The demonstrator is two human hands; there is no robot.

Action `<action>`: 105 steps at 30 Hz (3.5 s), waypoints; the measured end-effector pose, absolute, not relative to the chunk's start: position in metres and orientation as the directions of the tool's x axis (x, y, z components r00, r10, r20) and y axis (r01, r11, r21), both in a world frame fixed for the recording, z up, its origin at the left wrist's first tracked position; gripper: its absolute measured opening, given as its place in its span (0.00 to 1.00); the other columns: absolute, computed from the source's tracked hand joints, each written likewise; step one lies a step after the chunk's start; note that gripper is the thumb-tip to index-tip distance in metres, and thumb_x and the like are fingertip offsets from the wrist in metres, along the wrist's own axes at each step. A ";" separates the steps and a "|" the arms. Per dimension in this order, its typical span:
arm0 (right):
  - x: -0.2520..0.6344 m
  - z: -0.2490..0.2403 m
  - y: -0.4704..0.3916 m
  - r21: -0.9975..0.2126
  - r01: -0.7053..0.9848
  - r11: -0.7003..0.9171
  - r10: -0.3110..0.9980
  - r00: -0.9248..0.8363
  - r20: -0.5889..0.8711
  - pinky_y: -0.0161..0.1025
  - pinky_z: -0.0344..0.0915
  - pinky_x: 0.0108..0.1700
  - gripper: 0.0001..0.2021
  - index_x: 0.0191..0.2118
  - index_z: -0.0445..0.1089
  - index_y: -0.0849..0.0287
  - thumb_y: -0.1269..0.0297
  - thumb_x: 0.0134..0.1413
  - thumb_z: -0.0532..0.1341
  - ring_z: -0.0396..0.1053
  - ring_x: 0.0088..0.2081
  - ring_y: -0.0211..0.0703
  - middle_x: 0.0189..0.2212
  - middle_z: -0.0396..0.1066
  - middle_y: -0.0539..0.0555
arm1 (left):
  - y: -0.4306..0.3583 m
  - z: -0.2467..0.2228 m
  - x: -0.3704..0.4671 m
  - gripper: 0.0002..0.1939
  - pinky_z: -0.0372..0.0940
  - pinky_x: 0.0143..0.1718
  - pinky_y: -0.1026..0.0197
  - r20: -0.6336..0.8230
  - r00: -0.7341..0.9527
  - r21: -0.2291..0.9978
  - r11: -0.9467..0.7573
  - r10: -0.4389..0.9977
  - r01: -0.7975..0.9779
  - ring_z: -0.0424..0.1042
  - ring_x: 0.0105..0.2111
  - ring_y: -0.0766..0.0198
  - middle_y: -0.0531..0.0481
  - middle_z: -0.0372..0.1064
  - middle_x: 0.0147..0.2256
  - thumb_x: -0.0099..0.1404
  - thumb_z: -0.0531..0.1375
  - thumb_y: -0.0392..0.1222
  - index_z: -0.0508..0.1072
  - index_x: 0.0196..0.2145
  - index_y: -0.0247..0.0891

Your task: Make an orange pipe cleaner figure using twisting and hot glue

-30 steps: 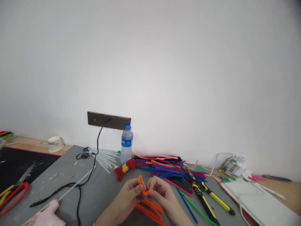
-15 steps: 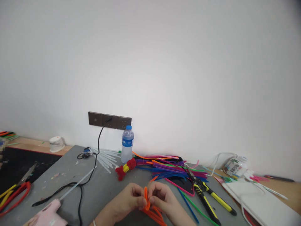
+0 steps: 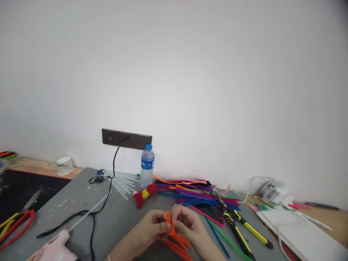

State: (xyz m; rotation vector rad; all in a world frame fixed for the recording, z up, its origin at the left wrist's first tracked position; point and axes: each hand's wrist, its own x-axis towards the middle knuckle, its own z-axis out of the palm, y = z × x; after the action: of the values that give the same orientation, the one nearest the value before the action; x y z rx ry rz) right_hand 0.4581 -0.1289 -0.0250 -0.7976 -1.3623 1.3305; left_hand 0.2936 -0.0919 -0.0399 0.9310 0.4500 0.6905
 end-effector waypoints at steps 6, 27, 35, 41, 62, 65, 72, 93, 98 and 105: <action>0.458 -0.025 -0.127 -0.978 -0.080 0.193 0.962 -0.178 0.205 0.34 0.57 0.31 0.14 0.30 0.67 0.59 0.53 0.53 0.65 0.60 0.27 0.37 0.25 0.62 0.47 | -0.088 -0.041 0.297 0.16 0.57 0.28 0.67 -0.062 0.584 0.800 0.390 0.809 -0.456 0.62 0.25 0.70 0.55 0.65 0.24 0.48 0.73 0.45 0.72 0.26 0.35; 0.459 -0.039 -0.119 -0.882 0.355 0.310 0.949 -0.061 0.309 0.35 0.60 0.31 0.05 0.28 0.66 0.59 0.67 0.53 0.59 0.64 0.28 0.42 0.24 0.66 0.50 | -0.078 -0.053 0.297 0.22 0.56 0.17 0.69 0.014 0.489 0.983 0.077 0.872 -0.166 0.58 0.17 0.71 0.55 0.65 0.20 0.48 0.70 0.57 0.76 0.28 0.33; 0.459 -0.042 -0.122 -0.920 0.262 0.291 0.956 -0.053 0.288 0.35 0.59 0.31 0.12 0.33 0.62 0.57 0.55 0.63 0.53 0.62 0.28 0.41 0.27 0.62 0.49 | -0.083 -0.048 0.297 0.17 0.55 0.20 0.70 -0.057 0.481 0.928 0.225 0.875 -0.298 0.58 0.20 0.72 0.55 0.65 0.23 0.49 0.71 0.51 0.76 0.28 0.34; 0.458 -0.039 -0.126 -0.941 0.176 0.288 0.956 -0.100 0.274 0.36 0.60 0.34 0.14 0.34 0.62 0.57 0.51 0.63 0.53 0.63 0.30 0.41 0.26 0.64 0.49 | -0.085 -0.043 0.296 0.17 0.54 0.22 0.70 -0.095 0.464 0.817 0.335 0.881 -0.470 0.58 0.20 0.73 0.59 0.63 0.21 0.45 0.74 0.46 0.74 0.28 0.36; 0.465 -0.019 -0.129 -0.917 0.147 0.371 0.910 -0.255 0.327 0.38 0.59 0.39 0.19 0.27 0.67 0.57 0.46 0.56 0.60 0.62 0.35 0.45 0.31 0.61 0.51 | -0.090 -0.043 0.288 0.16 0.63 0.24 0.65 -0.129 0.733 0.871 0.430 0.668 -0.239 0.73 0.25 0.62 0.48 0.75 0.24 0.41 0.75 0.42 0.76 0.23 0.32; 0.462 -0.014 -0.130 -0.923 0.112 0.369 0.908 -0.258 0.331 0.40 0.60 0.42 0.19 0.27 0.68 0.57 0.46 0.56 0.60 0.64 0.39 0.47 0.34 0.64 0.54 | -0.091 -0.045 0.289 0.16 0.64 0.24 0.65 -0.124 0.752 0.872 0.432 0.648 -0.229 0.77 0.27 0.58 0.44 0.78 0.27 0.45 0.74 0.44 0.73 0.26 0.33; 0.460 -0.020 -0.129 -0.945 0.021 0.327 0.930 -0.182 0.318 0.41 0.62 0.44 0.17 0.30 0.66 0.57 0.46 0.56 0.60 0.66 0.41 0.48 0.39 0.66 0.57 | -0.092 -0.042 0.293 0.21 0.65 0.23 0.65 -0.039 0.686 0.873 0.359 0.726 -0.331 0.74 0.20 0.63 0.46 0.78 0.25 0.47 0.73 0.50 0.69 0.30 0.35; 0.449 -0.007 -0.141 -0.981 -0.138 0.135 0.901 -0.395 0.179 0.49 0.60 0.53 0.17 0.29 0.70 0.57 0.46 0.49 0.65 0.66 0.50 0.54 0.48 0.66 0.60 | -0.093 -0.038 0.281 0.16 0.59 0.28 0.64 -0.076 0.836 0.919 0.364 0.543 -0.153 0.67 0.22 0.66 0.50 0.74 0.23 0.40 0.75 0.45 0.77 0.23 0.34; 0.443 -0.003 -0.141 -0.972 -0.148 0.182 0.857 -0.461 0.230 0.52 0.53 0.59 0.16 0.26 0.70 0.56 0.47 0.50 0.65 0.67 0.50 0.53 0.38 0.75 0.59 | -0.093 -0.050 0.284 0.26 0.61 0.33 0.64 -0.038 0.823 0.922 0.338 0.567 -0.190 0.70 0.31 0.63 0.54 0.72 0.30 0.35 0.76 0.38 0.77 0.36 0.38; 0.448 -0.018 -0.135 -0.954 -0.142 0.264 0.894 -0.335 0.298 0.45 0.65 0.44 0.15 0.26 0.69 0.57 0.50 0.52 0.65 0.71 0.37 0.49 0.29 0.74 0.57 | -0.094 -0.049 0.288 0.20 0.59 0.22 0.66 -0.169 0.843 0.841 0.521 0.510 -0.146 0.68 0.21 0.67 0.51 0.71 0.22 0.40 0.75 0.44 0.74 0.27 0.33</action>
State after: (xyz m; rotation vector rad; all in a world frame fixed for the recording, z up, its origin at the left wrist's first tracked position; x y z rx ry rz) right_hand 0.4477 -0.1349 -0.0176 -0.7301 -1.5159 1.2779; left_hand 0.2878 -0.0938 -0.0491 0.9480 0.4263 0.4077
